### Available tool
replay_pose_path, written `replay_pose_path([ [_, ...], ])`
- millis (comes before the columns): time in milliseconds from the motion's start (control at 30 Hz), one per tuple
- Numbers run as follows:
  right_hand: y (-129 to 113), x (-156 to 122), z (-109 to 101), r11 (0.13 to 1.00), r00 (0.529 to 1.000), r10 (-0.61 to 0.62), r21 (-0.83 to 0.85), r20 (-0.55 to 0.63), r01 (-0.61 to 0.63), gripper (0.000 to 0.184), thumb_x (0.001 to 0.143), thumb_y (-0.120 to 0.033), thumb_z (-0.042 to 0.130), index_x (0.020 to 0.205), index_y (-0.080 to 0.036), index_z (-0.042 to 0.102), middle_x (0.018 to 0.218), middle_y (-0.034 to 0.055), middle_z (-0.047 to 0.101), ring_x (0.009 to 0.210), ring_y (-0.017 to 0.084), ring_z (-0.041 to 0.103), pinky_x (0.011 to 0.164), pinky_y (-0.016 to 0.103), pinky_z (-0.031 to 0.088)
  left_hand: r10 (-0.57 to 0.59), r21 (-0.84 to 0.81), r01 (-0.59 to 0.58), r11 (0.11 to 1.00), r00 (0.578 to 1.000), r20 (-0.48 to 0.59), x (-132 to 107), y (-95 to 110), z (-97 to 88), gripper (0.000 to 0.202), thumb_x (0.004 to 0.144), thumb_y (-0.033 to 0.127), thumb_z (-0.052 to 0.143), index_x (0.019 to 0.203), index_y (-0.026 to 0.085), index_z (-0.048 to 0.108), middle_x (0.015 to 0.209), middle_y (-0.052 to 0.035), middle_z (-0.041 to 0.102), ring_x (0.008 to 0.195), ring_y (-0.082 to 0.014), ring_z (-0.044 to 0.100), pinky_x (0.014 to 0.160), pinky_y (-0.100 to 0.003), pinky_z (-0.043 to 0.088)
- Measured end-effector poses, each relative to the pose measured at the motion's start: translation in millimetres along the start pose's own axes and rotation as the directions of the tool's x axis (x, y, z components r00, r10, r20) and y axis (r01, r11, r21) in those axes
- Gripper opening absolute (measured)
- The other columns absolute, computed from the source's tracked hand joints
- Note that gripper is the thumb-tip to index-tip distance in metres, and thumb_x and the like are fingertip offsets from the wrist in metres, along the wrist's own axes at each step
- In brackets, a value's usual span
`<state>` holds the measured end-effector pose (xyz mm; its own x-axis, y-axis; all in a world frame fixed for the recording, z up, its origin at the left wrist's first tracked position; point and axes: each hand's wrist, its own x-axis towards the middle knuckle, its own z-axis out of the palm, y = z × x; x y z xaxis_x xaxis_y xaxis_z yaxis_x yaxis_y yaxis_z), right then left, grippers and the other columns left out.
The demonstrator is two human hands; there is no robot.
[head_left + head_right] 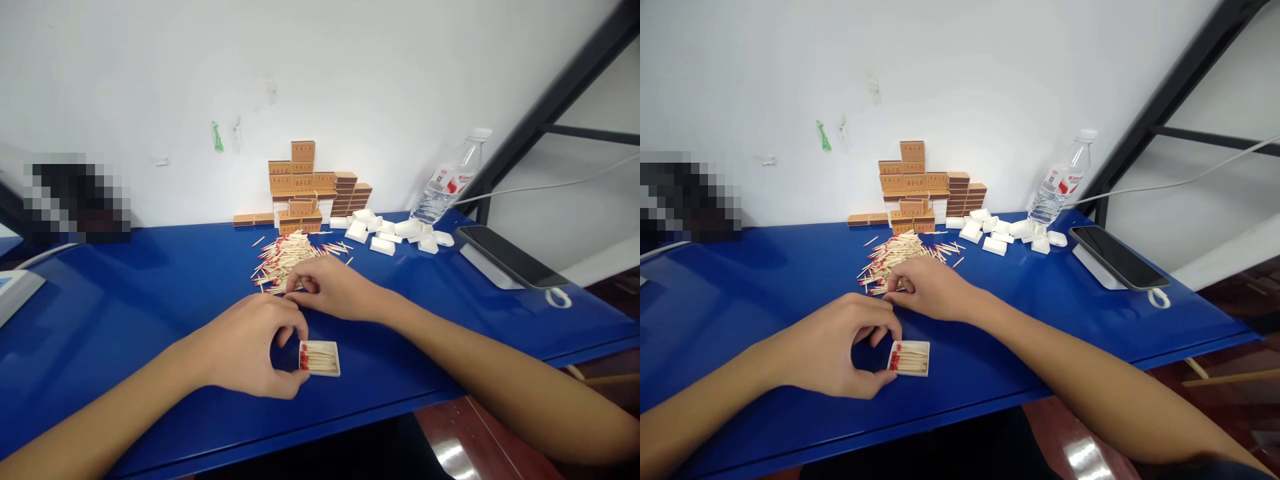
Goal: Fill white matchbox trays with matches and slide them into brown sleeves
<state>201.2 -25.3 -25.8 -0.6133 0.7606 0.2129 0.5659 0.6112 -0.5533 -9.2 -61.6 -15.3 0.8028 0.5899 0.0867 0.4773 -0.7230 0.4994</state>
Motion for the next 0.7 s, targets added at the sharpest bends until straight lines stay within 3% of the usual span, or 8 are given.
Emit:
replay_pose_path([
  [100,-1,1,11,1.0,0.998,-0.001,-0.004,0.065,0.001,0.01,0.094,-0.023,0.067,0.088,-0.016,0.068,0.069,-0.0041,0.054,0.065,0.011,0.046,0.065,0.026,0.031,0.004,0.013,-0.005,1.0,1.0,0.012,-1,2,2.2,0.016,0.067,0.03,0.079,0.076,0.023,0.068,0.064,0.0061,0.054,0.056,-0.0118,0.045,0.056,-0.029,0.038],
  [200,0,-1,4,0.998,0.994,-0.005,-0.06,0.105,0.011,0.009,0.096,-0.02,0.063,0.088,-0.016,0.065,0.072,-0.0024,0.056,0.068,0.012,0.047,0.066,0.027,0.032,-0.006,0.064,0.006,0.998,1.0,0.004,0,-1,1.3,0.016,0.07,0.033,0.078,0.077,0.022,0.069,0.065,0.0052,0.057,0.057,-0.0124,0.048,0.057,-0.029,0.038],
  [300,4,-3,-17,0.997,0.999,0.033,-0.075,0.009,-0.032,0.014,0.099,-0.025,0.062,0.088,-0.017,0.062,0.071,-0.0023,0.056,0.067,0.013,0.045,0.065,0.028,0.03,-0.062,0.139,0.066,0.988,0.997,-0.039,3,-8,-1.4,0.017,0.079,0.038,0.073,0.087,0.022,0.073,0.068,0.0039,0.06,0.059,-0.0134,0.052,0.059,-0.029,0.038],
  [400,7,-5,-37,0.997,0.994,0.072,-0.006,-0.087,-0.073,0.02,0.101,-0.034,0.06,0.088,-0.018,0.061,0.068,-0.0042,0.052,0.062,0.012,0.041,0.061,0.028,0.027,-0.167,0.209,0.196,0.958,0.975,-0.149,6,-17,-3.2,0.024,0.086,0.038,0.066,0.102,0.021,0.075,0.069,0.0027,0.063,0.061,-0.0146,0.056,0.06,-0.029,0.036],
  [500,7,-8,-45,0.999,0.998,0.051,0.008,0.043,-0.052,0.02,0.099,-0.035,0.062,0.087,-0.019,0.063,0.064,-0.0059,0.047,0.059,0.012,0.039,0.059,0.028,0.026,-0.251,0.215,0.291,0.932,0.948,-0.195,8,-22,-3.7,0.03,0.087,0.041,0.065,0.108,0.021,0.074,0.066,0.0036,0.062,0.059,-0.015,0.055,0.058,-0.029,0.033],
  [600,4,-10,-41,0.998,0.981,0.031,-0.053,0.194,-0.021,0.009,0.097,-0.026,0.063,0.09,-0.02,0.066,0.066,-0.0054,0.05,0.06,0.011,0.04,0.06,0.028,0.026,-0.27,0.216,0.309,0.926,0.944,-0.191,9,-22,-3.9,0.028,0.086,0.041,0.066,0.105,0.022,0.073,0.064,0.0042,0.061,0.058,-0.0152,0.055,0.057,-0.029,0.032],
  [700,3,-10,-40,0.994,0.982,0.027,-0.108,0.185,-0.007,0.008,0.095,-0.024,0.064,0.09,-0.02,0.067,0.068,-0.005,0.052,0.06,0.011,0.042,0.06,0.028,0.027,-0.267,0.21,0.303,0.929,0.946,-0.184,9,-21,-4.2,0.026,0.087,0.041,0.066,0.104,0.022,0.072,0.064,0.0044,0.062,0.058,-0.015,0.055,0.057,-0.029,0.031],
])
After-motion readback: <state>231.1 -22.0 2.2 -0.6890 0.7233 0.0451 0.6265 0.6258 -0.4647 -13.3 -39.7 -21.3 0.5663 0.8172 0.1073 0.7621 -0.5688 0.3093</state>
